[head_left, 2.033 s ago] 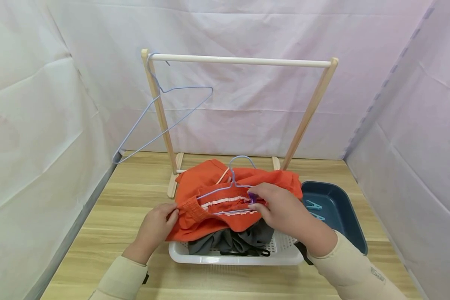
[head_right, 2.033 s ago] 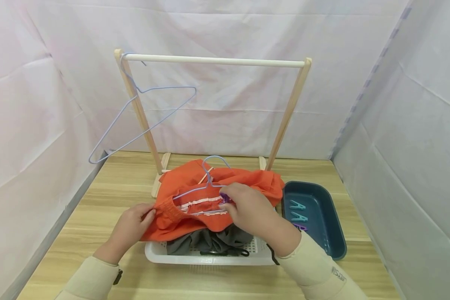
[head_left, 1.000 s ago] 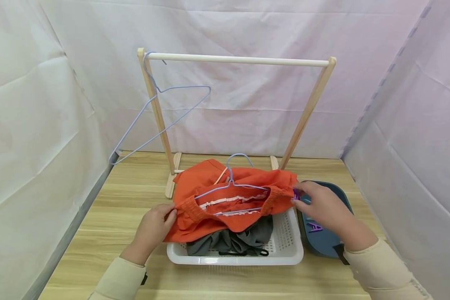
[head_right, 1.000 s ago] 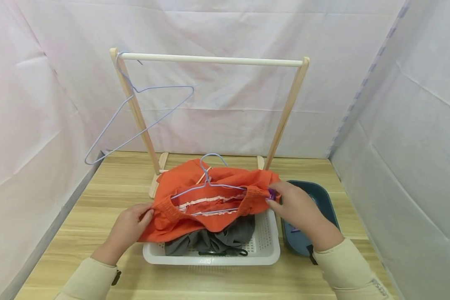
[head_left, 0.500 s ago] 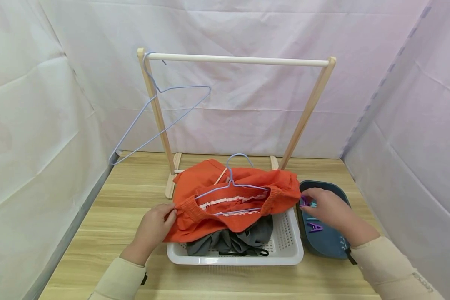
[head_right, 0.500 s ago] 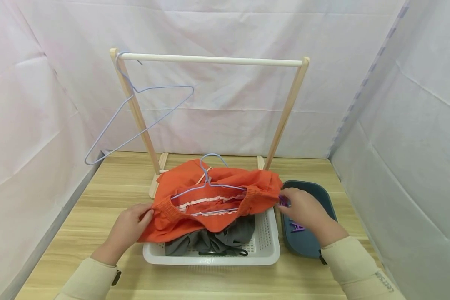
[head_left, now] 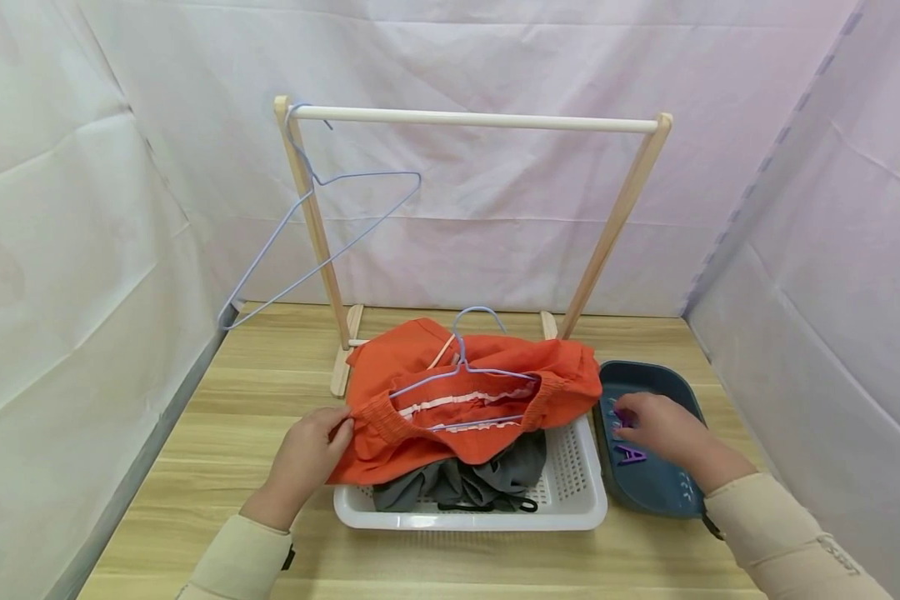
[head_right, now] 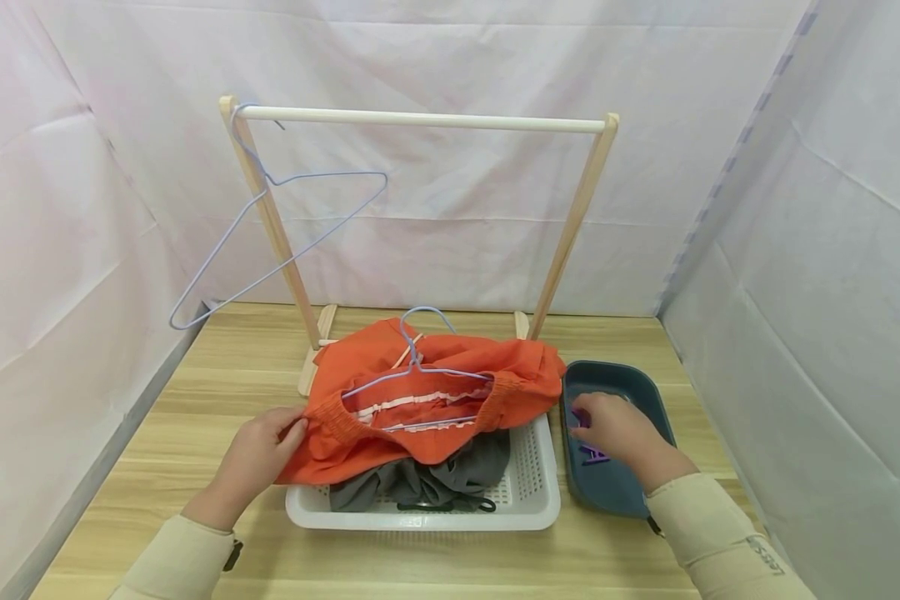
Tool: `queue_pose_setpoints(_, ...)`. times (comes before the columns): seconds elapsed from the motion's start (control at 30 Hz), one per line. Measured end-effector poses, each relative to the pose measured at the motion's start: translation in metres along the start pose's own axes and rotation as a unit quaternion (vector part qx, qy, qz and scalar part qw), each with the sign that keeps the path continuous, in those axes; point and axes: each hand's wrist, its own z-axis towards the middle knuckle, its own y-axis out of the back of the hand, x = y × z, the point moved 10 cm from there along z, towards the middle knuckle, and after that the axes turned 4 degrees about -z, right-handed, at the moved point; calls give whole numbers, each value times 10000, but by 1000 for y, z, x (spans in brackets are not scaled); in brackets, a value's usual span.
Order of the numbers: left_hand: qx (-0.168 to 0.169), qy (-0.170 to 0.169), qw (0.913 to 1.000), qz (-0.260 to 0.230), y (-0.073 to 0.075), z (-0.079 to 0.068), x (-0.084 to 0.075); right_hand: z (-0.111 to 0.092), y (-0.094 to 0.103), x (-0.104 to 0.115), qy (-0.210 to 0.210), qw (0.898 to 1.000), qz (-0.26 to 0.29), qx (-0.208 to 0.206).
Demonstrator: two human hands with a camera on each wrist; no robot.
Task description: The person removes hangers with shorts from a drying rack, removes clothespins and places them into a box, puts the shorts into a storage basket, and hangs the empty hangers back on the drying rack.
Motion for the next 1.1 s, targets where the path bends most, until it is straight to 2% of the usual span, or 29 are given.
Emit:
queue_pose_setpoints(0.2, -71, -70, 10000, 5, 1, 0, -1, 1, -12, -16, -115, 9998, -28, 157)
queue_pose_setpoints(0.4, 4, 26, 10000, 25, 0, 0, 0, 2, -26, -25, -95, 9991, -124, 403)
queue_pose_setpoints(0.7, -89, -73, 9999, 71, 1, 0, -2, 3, -48, -31, 122, 9975, -239, 651)
queue_pose_setpoints(1.1, -130, -114, 9998, 54, 0, 1, -2, 2, -72, -40, -108, 9929, -180, 1168)
